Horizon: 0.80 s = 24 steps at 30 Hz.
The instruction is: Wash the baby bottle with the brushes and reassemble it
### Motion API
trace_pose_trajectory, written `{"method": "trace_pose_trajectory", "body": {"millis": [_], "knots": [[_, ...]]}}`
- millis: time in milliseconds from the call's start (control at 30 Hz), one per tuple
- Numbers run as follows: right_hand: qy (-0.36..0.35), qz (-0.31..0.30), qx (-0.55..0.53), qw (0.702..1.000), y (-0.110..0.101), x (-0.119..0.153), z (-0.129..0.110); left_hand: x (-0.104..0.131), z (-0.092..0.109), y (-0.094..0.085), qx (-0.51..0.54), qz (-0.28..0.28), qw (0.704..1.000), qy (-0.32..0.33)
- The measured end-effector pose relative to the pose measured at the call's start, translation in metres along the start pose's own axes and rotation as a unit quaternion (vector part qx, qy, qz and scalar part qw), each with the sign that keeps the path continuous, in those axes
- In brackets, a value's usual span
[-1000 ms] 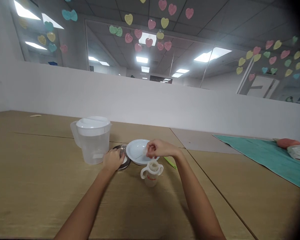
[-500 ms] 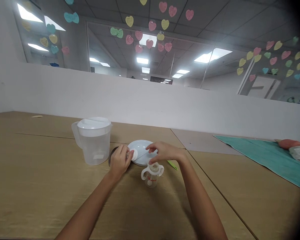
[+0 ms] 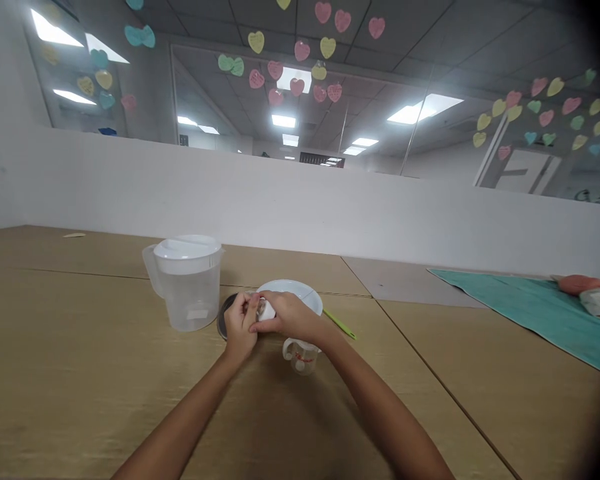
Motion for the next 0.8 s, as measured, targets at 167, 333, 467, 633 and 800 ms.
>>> {"method": "trace_pose_trajectory", "body": {"millis": [167,333,467,633,800], "knots": [[0.002,0.026,0.020,0.999,0.005,-0.007,0.000,-0.010,-0.005,0.001,0.041,-0.007,0.998,-0.043],[0.030,0.030,0.100,0.994,0.001,-0.011,0.008,-0.015,-0.002,-0.002,0.033,-0.010,0.999,-0.028],[0.035,0.054,0.153,0.986,-0.012,-0.010,0.017,-0.009,0.012,-0.007,-0.038,0.016,0.998,0.047],[0.031,0.076,0.178,0.981,-0.021,-0.009,0.019,-0.005,0.020,-0.009,-0.076,0.022,0.992,0.102],[0.042,0.096,0.189,0.976,-0.034,-0.002,0.022,0.000,0.007,0.001,0.012,-0.006,0.997,0.076]]}}
Point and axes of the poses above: each hand's wrist, its own x-axis away from the middle knuckle, its own y-axis out of the palm, z = x × y, the point moved 7 cm from there along -x, towards the middle knuckle
